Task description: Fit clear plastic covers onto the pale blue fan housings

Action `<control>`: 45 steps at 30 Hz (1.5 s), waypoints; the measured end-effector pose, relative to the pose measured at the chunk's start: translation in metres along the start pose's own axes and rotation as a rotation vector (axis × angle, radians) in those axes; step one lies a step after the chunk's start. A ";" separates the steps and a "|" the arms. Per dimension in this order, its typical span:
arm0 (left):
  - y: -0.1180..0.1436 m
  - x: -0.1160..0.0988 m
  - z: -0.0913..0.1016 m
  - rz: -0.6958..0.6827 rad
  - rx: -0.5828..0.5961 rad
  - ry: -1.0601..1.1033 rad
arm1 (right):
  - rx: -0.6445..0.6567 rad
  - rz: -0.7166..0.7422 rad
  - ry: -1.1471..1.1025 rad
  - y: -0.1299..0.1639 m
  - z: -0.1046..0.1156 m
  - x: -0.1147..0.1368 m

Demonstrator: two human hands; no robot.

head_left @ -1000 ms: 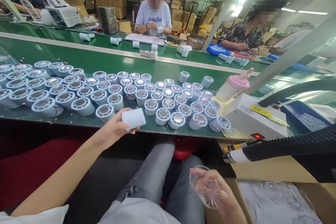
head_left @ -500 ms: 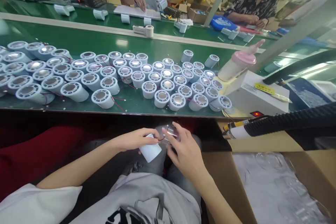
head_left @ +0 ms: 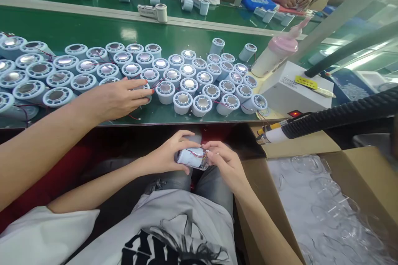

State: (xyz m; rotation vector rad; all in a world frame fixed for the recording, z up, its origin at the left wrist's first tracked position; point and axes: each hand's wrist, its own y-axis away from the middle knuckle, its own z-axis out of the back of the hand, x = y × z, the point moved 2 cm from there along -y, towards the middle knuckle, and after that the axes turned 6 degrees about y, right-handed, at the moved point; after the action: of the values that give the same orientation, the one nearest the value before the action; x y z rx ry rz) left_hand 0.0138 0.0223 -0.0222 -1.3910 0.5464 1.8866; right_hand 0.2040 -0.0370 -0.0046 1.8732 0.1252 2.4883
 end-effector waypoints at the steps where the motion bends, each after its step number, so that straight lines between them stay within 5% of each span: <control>1: 0.000 -0.001 -0.001 0.014 0.024 0.053 | -0.006 -0.030 -0.069 0.000 0.001 -0.002; 5: -0.001 -0.006 -0.005 0.156 0.029 0.371 | 0.070 0.047 -0.160 0.003 0.007 -0.004; 9: 0.002 -0.010 -0.006 0.302 -0.026 0.619 | 0.117 0.309 0.200 0.010 0.010 0.001; 16: 0.006 -0.016 -0.004 0.271 0.060 0.580 | 0.108 0.435 0.360 0.018 0.010 -0.002; 29: 0.007 -0.029 0.003 0.052 0.115 0.353 | 0.161 0.133 0.040 0.025 0.012 0.002; 45: 0.010 -0.030 0.005 0.048 0.153 0.263 | 0.193 -0.252 -0.398 0.024 0.000 -0.005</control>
State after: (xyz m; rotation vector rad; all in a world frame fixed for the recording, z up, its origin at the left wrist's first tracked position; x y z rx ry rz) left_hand 0.0080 0.0105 0.0069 -1.5444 0.8419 1.6691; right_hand 0.2063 -0.0616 -0.0072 2.2221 0.5670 1.9620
